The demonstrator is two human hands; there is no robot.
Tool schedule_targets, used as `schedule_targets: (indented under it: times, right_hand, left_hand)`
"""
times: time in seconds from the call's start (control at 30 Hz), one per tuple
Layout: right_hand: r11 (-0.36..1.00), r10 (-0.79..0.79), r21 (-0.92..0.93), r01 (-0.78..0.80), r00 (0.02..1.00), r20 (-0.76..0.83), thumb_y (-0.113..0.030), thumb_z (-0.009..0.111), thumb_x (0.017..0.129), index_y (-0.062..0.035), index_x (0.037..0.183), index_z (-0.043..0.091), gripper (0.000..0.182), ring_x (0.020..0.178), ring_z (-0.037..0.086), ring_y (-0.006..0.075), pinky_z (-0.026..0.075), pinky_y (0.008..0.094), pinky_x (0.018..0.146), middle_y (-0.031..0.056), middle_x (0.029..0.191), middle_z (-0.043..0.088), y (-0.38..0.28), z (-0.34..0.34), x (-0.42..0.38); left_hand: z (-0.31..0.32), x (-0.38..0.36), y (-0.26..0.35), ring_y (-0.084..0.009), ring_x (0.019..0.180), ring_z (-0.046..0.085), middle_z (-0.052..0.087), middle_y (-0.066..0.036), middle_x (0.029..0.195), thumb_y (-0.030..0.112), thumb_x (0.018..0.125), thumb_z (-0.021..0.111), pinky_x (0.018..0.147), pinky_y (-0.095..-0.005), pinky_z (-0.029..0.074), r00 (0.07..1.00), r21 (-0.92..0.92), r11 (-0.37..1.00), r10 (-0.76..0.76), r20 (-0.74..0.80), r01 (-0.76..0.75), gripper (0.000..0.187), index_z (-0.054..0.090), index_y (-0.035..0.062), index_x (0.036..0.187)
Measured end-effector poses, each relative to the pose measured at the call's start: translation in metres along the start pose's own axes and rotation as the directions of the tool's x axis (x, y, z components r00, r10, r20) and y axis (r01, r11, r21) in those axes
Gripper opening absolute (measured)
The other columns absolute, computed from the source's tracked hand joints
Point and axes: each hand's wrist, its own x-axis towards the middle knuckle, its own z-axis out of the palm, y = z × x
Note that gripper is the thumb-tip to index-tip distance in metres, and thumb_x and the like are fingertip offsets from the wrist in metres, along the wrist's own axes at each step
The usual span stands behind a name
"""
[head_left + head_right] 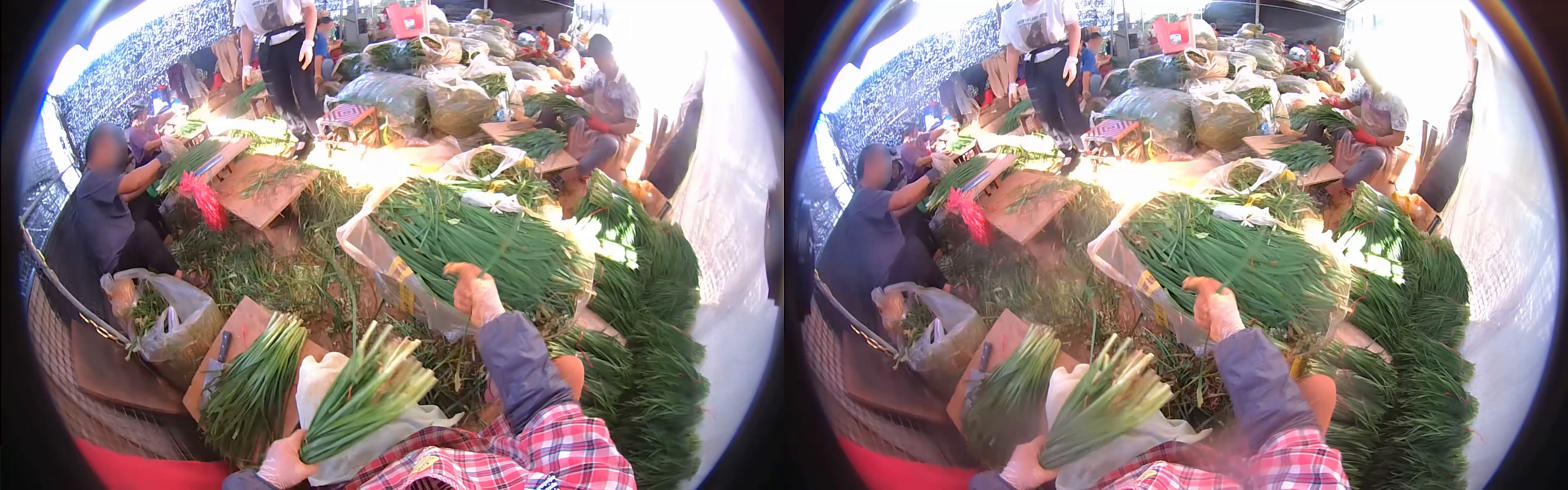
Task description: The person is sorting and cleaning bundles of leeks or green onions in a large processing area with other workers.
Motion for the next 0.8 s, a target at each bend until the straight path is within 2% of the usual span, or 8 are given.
schedule_targets:
  times: [0.1, 0.13, 0.23, 0.3, 0.37, 0.43, 0.47, 0.8]
  right_hand:
    - [0.430, 0.325, -0.874, 0.228, 0.864, 0.385, -0.032, 0.069, 0.081, -0.0033, 0.138, 0.035, 0.073, 0.082, 0.062, 0.0204, 0.047, 0.0323, 0.080, 0.0109, 0.088, 0.067, 0.041, -0.001, -0.009]
    - [0.487, 0.359, -0.867, 0.102, 0.882, 0.305, -0.030, 0.072, 0.077, -0.0029, 0.145, 0.015, 0.092, 0.111, 0.054, 0.0251, 0.032, 0.0333, 0.103, 0.0206, 0.121, 0.057, 0.046, 0.003, -0.008]
    - [0.876, 0.140, -0.466, 0.126, 0.857, 0.495, -0.026, 0.072, 0.077, -0.0030, 0.144, 0.018, 0.089, 0.113, 0.050, 0.0210, 0.038, 0.0346, 0.097, 0.0177, 0.120, 0.056, 0.063, 0.040, -0.026]
    - [0.525, 0.004, -0.825, 0.208, 0.969, 0.247, -0.026, 0.068, 0.082, -0.0033, 0.124, 0.051, 0.051, 0.089, 0.057, 0.0180, 0.045, 0.0317, 0.083, 0.0131, 0.096, 0.064, 0.078, 0.070, -0.036]
    - [0.502, -0.011, -0.855, 0.129, 0.990, 0.143, -0.026, 0.064, 0.085, -0.0001, 0.103, 0.061, 0.032, 0.076, 0.057, 0.0180, 0.047, 0.0331, 0.074, 0.0097, 0.082, 0.064, 0.093, 0.067, -0.030]
    - [0.539, -0.143, -0.835, 0.108, 0.989, 0.035, -0.031, 0.060, 0.088, -0.0001, 0.096, 0.063, 0.032, 0.069, 0.061, 0.0280, 0.047, 0.0368, 0.066, 0.0138, 0.078, 0.065, 0.106, 0.059, -0.021]
    - [0.904, -0.058, -0.426, 0.041, 0.998, -0.027, -0.025, 0.060, 0.089, 0.0014, 0.092, 0.062, 0.027, 0.063, 0.058, 0.0173, 0.045, 0.0322, 0.061, 0.0087, 0.073, 0.063, 0.106, 0.057, -0.017]
    - [0.876, -0.117, -0.479, 0.065, 0.990, -0.079, -0.021, 0.065, 0.085, -0.0030, 0.081, 0.063, 0.019, 0.051, 0.050, 0.0106, 0.040, 0.0277, 0.047, 0.0015, 0.060, 0.057, 0.061, 0.058, -0.008]
  left_hand:
    - [-0.004, 0.003, 0.008, -0.0313, 0.069, 0.063, 0.064, -0.016, 0.080, 0.013, 0.067, 0.065, 0.061, -0.0404, 0.049, 0.973, 0.385, 0.916, 0.179, -0.145, -0.112, 0.042, 0.055, 0.0056, 0.107]
    - [0.000, 0.009, 0.007, -0.0335, 0.071, 0.062, 0.063, -0.017, 0.079, 0.014, 0.065, 0.064, 0.061, -0.0425, 0.048, 0.964, 0.426, 0.900, 0.191, -0.186, -0.096, 0.042, 0.055, 0.0062, 0.106]
    - [0.010, 0.023, 0.009, -0.0349, 0.066, 0.060, 0.059, -0.015, 0.073, 0.011, 0.061, 0.063, 0.057, -0.0450, 0.046, 0.929, 0.539, 0.834, 0.282, -0.240, -0.114, 0.046, 0.055, 0.0073, 0.107]
    - [0.013, 0.030, 0.012, -0.0350, 0.063, 0.060, 0.058, -0.014, 0.072, 0.010, 0.060, 0.063, 0.055, -0.0450, 0.046, 0.931, 0.617, 0.781, 0.287, -0.224, -0.092, 0.049, 0.054, 0.0072, 0.108]
    - [0.014, 0.033, 0.005, -0.0346, 0.059, 0.058, 0.056, -0.014, 0.071, 0.008, 0.059, 0.063, 0.053, -0.0450, 0.045, 0.907, 0.614, 0.780, 0.339, -0.249, -0.124, 0.053, 0.052, 0.0059, 0.111]
    - [0.017, 0.030, 0.010, -0.0345, 0.059, 0.058, 0.057, -0.015, 0.071, 0.007, 0.059, 0.063, 0.053, -0.0449, 0.045, 0.915, 0.600, 0.791, 0.324, -0.240, -0.122, 0.054, 0.052, 0.0050, 0.112]
    - [0.020, 0.031, 0.006, -0.0348, 0.061, 0.059, 0.057, -0.015, 0.072, 0.007, 0.058, 0.064, 0.054, -0.0447, 0.046, 0.926, 0.617, 0.781, 0.300, -0.229, -0.100, 0.057, 0.051, 0.0052, 0.114]
    - [0.034, 0.037, -0.008, -0.0363, 0.067, 0.060, 0.060, -0.016, 0.076, 0.011, 0.059, 0.065, 0.058, -0.0451, 0.047, 0.929, 0.468, 0.870, 0.288, -0.233, -0.153, 0.072, 0.043, 0.0075, 0.129]
